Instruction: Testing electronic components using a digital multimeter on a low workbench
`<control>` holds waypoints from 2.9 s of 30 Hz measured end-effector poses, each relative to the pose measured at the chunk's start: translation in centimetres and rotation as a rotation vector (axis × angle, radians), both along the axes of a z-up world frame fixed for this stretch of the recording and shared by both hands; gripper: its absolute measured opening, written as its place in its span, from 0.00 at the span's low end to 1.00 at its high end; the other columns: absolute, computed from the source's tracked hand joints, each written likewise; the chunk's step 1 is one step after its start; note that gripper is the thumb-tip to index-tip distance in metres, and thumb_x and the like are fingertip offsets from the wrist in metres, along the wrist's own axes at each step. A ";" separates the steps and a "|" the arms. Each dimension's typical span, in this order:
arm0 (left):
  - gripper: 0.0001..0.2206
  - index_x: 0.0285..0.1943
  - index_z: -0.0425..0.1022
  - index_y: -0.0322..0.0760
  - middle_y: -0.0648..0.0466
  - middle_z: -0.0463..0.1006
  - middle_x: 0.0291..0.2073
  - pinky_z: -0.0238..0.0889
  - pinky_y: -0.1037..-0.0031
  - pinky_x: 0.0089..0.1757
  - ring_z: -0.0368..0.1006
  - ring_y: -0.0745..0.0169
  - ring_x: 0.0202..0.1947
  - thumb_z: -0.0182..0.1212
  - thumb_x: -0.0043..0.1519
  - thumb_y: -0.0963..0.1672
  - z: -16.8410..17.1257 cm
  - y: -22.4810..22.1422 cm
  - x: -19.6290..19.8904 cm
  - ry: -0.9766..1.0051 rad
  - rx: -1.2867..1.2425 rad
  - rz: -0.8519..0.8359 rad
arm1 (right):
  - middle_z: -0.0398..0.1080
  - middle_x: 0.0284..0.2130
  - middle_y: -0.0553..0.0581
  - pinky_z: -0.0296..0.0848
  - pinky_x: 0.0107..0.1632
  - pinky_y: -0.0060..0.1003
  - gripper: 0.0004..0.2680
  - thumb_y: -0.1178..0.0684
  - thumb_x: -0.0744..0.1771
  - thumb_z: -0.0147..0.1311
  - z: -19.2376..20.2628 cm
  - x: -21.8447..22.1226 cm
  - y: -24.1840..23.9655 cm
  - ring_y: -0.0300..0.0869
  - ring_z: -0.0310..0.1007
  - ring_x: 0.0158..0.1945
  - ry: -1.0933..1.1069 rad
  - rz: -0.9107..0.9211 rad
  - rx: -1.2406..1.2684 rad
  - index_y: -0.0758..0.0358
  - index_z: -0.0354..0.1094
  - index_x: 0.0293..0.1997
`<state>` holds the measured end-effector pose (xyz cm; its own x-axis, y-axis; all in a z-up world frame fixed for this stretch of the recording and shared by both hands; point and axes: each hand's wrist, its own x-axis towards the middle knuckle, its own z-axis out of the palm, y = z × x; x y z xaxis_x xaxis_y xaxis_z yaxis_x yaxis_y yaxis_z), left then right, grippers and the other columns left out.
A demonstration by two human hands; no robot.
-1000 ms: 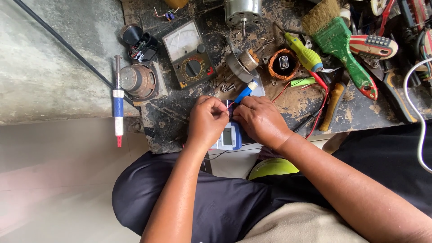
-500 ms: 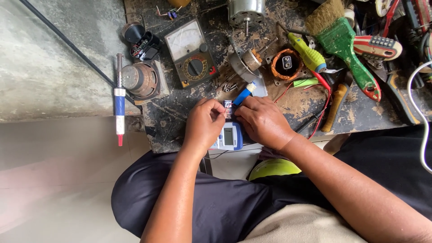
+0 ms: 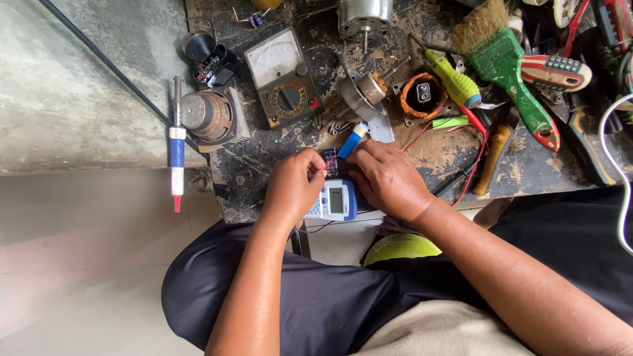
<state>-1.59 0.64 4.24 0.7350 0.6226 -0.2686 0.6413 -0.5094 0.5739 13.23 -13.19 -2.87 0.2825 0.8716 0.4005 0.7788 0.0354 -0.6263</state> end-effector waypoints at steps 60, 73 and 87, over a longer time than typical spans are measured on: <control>0.06 0.24 0.72 0.39 0.46 0.75 0.28 0.73 0.54 0.38 0.78 0.38 0.37 0.59 0.54 0.38 0.9 2.0 -0.3 -0.019 0.003 -0.298 | 0.75 0.23 0.52 0.70 0.38 0.31 0.01 0.56 0.64 0.64 3.4 -1.4 0.7 0.33 0.71 0.32 0.743 -0.114 -0.474 0.59 0.79 0.35; 0.08 0.22 0.71 0.40 0.49 0.73 0.25 0.72 0.54 0.37 0.77 0.41 0.32 0.56 0.53 0.36 0.9 1.9 -0.3 -0.052 0.034 -0.316 | 0.75 0.23 0.52 0.69 0.38 0.33 0.02 0.55 0.63 0.65 3.1 -1.6 0.5 0.35 0.71 0.31 0.666 -0.113 -0.482 0.57 0.80 0.36; 0.08 0.23 0.72 0.40 0.48 0.74 0.26 0.73 0.53 0.37 0.78 0.40 0.33 0.57 0.53 0.35 0.7 2.0 -0.3 -0.059 0.033 -0.336 | 0.73 0.22 0.51 0.66 0.34 0.29 0.02 0.57 0.63 0.66 2.9 -2.2 0.3 0.32 0.67 0.29 0.727 -0.165 -0.400 0.57 0.79 0.35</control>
<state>-1.90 2.59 4.89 0.9141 0.3508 -0.2036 0.4009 -0.7053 0.5848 11.03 -12.85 0.00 0.4870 0.8339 -0.2599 0.1524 -0.3741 -0.9148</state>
